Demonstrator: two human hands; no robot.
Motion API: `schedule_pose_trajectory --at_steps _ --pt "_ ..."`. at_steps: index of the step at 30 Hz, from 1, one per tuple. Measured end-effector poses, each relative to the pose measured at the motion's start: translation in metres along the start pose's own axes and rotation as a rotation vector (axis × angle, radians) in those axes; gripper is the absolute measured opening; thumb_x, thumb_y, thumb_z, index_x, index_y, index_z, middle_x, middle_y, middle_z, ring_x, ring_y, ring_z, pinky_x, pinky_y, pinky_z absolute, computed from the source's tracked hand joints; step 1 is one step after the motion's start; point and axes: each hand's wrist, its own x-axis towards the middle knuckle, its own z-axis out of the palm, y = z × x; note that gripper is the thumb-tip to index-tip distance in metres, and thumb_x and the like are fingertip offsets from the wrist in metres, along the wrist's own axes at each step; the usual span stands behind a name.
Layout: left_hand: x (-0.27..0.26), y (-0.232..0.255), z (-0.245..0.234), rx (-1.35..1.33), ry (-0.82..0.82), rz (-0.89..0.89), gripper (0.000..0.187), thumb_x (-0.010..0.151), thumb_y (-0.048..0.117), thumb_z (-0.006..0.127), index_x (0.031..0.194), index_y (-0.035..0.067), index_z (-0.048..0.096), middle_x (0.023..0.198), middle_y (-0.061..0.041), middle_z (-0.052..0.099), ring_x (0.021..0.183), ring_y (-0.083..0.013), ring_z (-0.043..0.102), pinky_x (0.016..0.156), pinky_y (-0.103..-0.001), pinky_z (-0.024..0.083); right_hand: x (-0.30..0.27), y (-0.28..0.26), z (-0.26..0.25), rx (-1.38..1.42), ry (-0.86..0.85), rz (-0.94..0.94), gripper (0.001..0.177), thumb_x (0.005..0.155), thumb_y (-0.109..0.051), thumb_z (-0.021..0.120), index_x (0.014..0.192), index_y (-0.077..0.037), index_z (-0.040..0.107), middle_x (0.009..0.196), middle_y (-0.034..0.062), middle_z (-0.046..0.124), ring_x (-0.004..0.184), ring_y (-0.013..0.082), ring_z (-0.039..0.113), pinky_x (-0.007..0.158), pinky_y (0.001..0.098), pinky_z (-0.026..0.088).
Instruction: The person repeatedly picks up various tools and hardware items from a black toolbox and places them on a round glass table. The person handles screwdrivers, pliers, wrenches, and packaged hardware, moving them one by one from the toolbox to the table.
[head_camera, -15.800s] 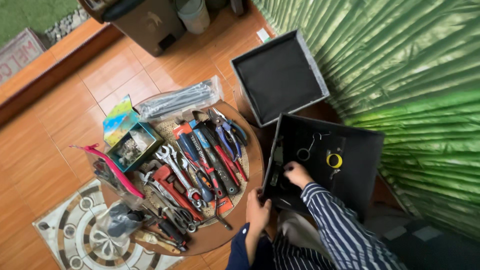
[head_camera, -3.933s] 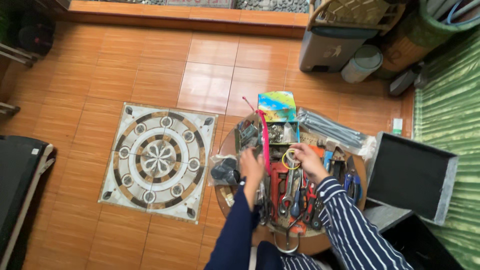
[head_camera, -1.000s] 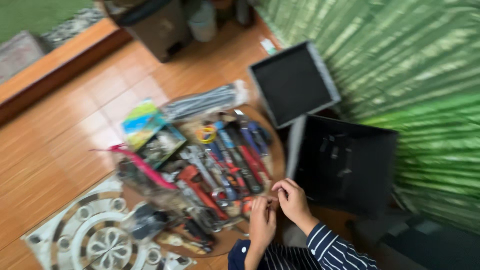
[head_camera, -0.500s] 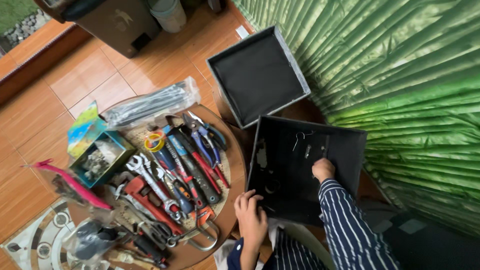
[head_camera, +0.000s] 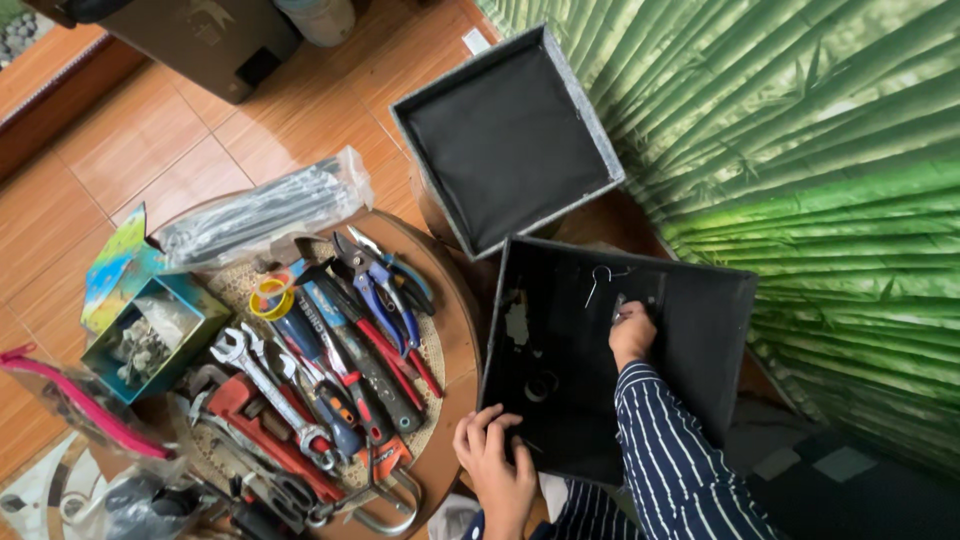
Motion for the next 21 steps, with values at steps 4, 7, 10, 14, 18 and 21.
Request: schedule_pose_trajectory --at_steps 4,7,10,14,18,21 --pt "0.000 -0.003 0.006 0.006 0.014 0.031 0.029 0.070 0.001 0.065 0.097 0.012 0.070 0.120 -0.008 0.064 0.126 -0.0381 0.046 0.110 -0.051 0.032 0.015 -0.013 0.010 -0.102 0.131 -0.164 0.029 0.074 -0.024 0.087 0.086 -0.007 0.069 0.082 0.0156 0.074 0.084 0.0390 0.070 0.078 0.0455 0.056" --pt "0.000 -0.005 0.011 0.007 0.018 0.045 0.031 0.069 0.002 0.066 0.098 0.013 0.071 0.121 -0.008 0.064 0.127 -0.0391 0.045 0.109 -0.051 0.031 0.020 -0.023 0.019 -0.068 0.013 -0.160 0.005 0.088 -0.014 0.077 0.089 -0.010 0.073 0.088 0.0166 0.074 0.087 0.0372 0.073 0.080 0.0430 0.059" --pt "0.000 -0.004 0.015 -0.001 0.015 0.046 0.033 0.067 0.002 0.066 0.097 0.014 0.072 0.121 -0.008 0.064 0.127 -0.0393 0.044 0.109 -0.052 0.030 0.023 -0.035 0.031 0.171 0.046 -0.112 0.015 0.084 -0.017 0.075 0.095 -0.007 0.071 0.090 0.0166 0.076 0.086 0.0355 0.075 0.080 0.0437 0.059" --pt "-0.002 -0.001 0.022 0.001 0.016 0.022 0.033 0.065 0.002 0.066 0.094 0.014 0.073 0.120 -0.005 0.066 0.128 -0.0386 0.044 0.109 -0.052 0.030 0.027 -0.048 0.041 -0.024 -0.049 0.024 0.031 0.083 -0.028 0.084 0.094 -0.001 0.073 0.092 0.0248 0.073 0.091 0.0415 0.072 0.083 0.0468 0.058" --pt "-0.002 -0.004 0.024 0.001 0.025 0.042 0.035 0.060 0.004 0.065 0.092 0.015 0.073 0.119 -0.005 0.066 0.127 -0.0398 0.044 0.108 -0.053 0.030 0.035 -0.060 0.043 -0.082 -0.101 0.151 0.028 0.089 -0.026 0.078 0.096 0.001 0.075 0.097 0.0288 0.072 0.095 0.0444 0.071 0.083 0.0479 0.059" --pt "-0.003 -0.006 0.025 0.013 0.034 0.040 0.034 0.061 0.005 0.066 0.093 0.016 0.074 0.119 -0.004 0.066 0.127 -0.0398 0.044 0.108 -0.054 0.030 0.036 -0.063 0.044 -0.080 -0.111 0.172 0.025 0.091 -0.024 0.075 0.094 0.002 0.076 0.099 0.0297 0.072 0.096 0.0447 0.071 0.083 0.0479 0.060"
